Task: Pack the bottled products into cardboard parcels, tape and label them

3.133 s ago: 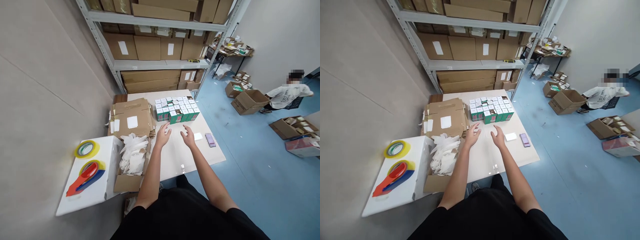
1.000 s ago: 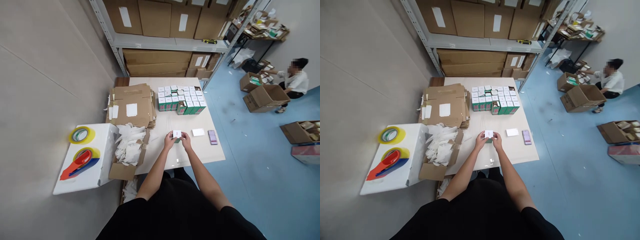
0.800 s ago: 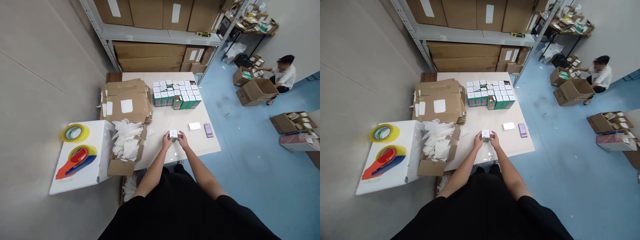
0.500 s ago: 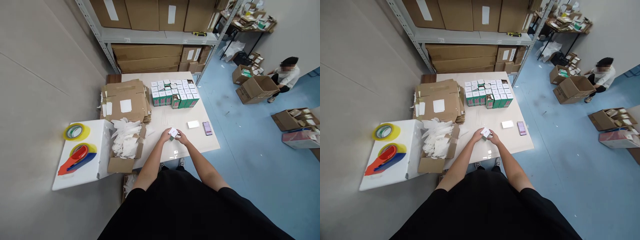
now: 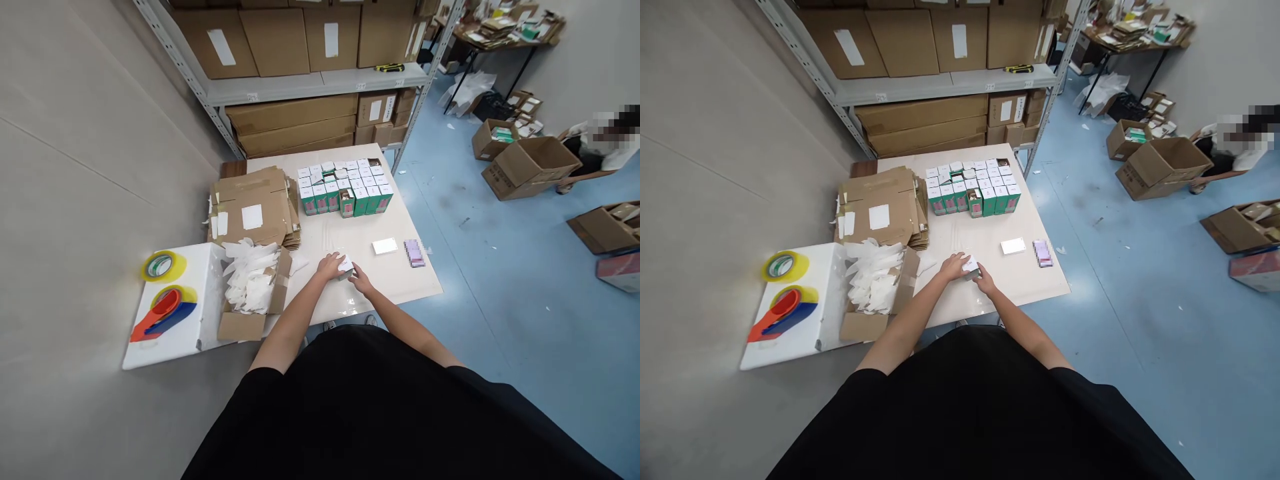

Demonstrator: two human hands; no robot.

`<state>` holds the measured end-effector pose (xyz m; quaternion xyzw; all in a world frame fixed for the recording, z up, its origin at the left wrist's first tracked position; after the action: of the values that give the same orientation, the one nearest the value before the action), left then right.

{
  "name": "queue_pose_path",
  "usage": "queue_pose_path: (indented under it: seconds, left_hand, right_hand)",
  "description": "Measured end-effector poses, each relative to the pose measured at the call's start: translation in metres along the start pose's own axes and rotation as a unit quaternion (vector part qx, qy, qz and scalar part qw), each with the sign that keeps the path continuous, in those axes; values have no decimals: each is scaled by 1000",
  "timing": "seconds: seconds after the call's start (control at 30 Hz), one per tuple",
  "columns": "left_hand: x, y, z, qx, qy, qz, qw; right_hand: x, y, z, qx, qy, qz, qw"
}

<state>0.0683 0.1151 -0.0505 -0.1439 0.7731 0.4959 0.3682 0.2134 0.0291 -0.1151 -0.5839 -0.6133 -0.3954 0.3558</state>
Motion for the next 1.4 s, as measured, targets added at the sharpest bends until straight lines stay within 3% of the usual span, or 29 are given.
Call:
queue_pose_path:
  seconds: [0.33, 0.5, 0.63, 0.77, 0.83, 0.97, 1.07, 1.17, 1.3, 1.4]
  left_hand:
    - [-11, -10, 13, 36, 12, 53, 998]
    - [-1, 5, 12, 41, 4, 44, 998]
    - [23, 21, 9, -36, 36, -140, 989]
    - [54, 7, 4, -158, 154, -331, 917]
    - [61, -6, 3, -192, 211, -352, 892]
    - [63, -15, 3, -225, 278, -327, 875]
    - [60, -2, -1, -243, 286, -255, 891]
    - [47, 10, -2, -232, 231, -178, 928]
    - [33, 5, -5, -175, 149, -174, 957]
    - [29, 1, -8, -153, 115, -188, 963]
  right_hand:
    - [7, 7, 6, 67, -5, 11, 998]
    - [10, 5, 4, 59, 6, 12, 998]
    - [7, 5, 0, 51, -9, 10, 999]
    - [5, 2, -1, 45, -14, 10, 999]
    - [5, 1, -2, 39, -12, 4, 999]
    - [10, 1, -5, 28, -7, -13, 999]
    - [18, -1, -5, 27, 1, -31, 999]
    - [25, -4, -1, 16, 2, -46, 999]
    - [28, -7, 6, 1, 0, -60, 998]
    - [28, -8, 7, -3, 18, -70, 997]
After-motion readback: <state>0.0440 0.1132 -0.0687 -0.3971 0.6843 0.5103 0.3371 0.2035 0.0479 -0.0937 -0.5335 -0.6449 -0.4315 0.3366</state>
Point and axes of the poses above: each hand's wrist, its own z-axis towards the middle knuckle, its own y-axis out of the back of the hand, x = y × z, the point moved 9 cm from there along z, towards the middle knuckle
